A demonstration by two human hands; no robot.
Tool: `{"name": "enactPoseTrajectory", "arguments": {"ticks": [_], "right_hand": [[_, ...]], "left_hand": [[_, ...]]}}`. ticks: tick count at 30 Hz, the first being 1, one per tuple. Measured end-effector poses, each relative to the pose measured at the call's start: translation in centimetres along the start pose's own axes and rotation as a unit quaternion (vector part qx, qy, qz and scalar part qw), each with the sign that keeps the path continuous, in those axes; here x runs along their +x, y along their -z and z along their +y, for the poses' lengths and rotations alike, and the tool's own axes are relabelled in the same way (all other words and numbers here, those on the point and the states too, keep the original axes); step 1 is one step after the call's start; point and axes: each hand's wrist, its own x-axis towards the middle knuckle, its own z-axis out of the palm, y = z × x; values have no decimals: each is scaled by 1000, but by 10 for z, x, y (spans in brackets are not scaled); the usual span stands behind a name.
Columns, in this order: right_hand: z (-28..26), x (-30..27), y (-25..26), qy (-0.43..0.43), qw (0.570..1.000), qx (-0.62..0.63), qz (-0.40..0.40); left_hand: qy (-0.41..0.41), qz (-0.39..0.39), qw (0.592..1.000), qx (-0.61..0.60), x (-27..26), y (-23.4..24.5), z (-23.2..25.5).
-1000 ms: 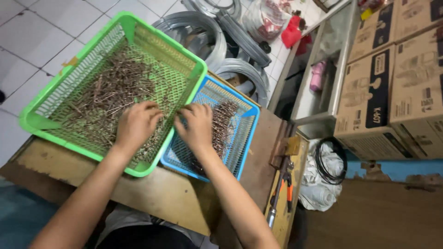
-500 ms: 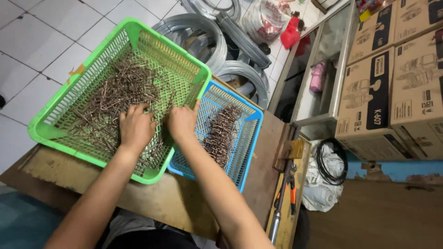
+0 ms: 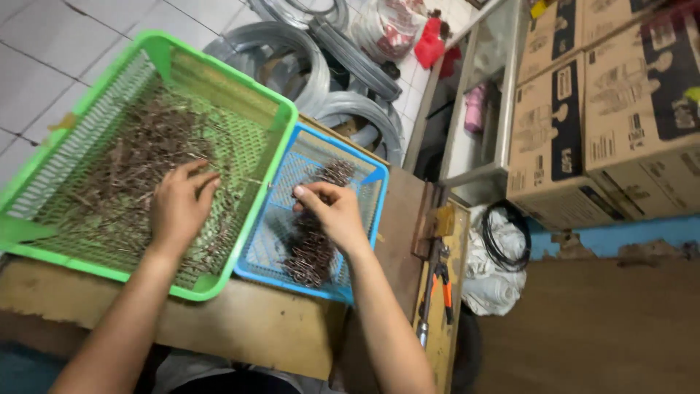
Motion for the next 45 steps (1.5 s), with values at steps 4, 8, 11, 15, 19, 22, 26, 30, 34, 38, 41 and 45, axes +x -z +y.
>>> {"name": "enactPoseTrajectory", "arguments": {"ticks": [4,8,11,15,19,22,26,30,34,38,41,45], "right_hand": [[25,-24,46,-17,999,-14,31],[50,-44,91,-117,991,38,57],[81,-60,125,-179,976,105,71],[91,-93,157,-231,955,146,116],[106,-142,202,-224,951,-116,181],[166,-189,230,-208,907,-238,277],[179,-237,227,-294,862,-346,226],[194,-255,216,-321,864,-277,271],[179,-254,215,-329,868,-263,261],[184,-255,224,-284,889,-251,255],[141,-247,233,-223,900,-274,256],[111,-246,244,-192,903,-289,254]], "left_hand": [[-78,22,988,-134,5,12,83],[-256,-61,942,-209,7,-11,146],[-312,-101,924,-197,-1,-41,177],[-325,-116,923,-171,-13,-79,206],[-309,-147,922,-179,-27,-152,214],[-303,-153,924,-176,-33,-193,219],[-306,-147,928,-156,-39,-231,231],[-280,-151,935,-156,-31,-259,246],[-242,-164,934,-204,-24,-307,244],[-189,-169,949,-190,-20,-320,246],[-157,-175,956,-173,-14,-335,247],[-127,-187,964,-141,-16,-348,245]]}}
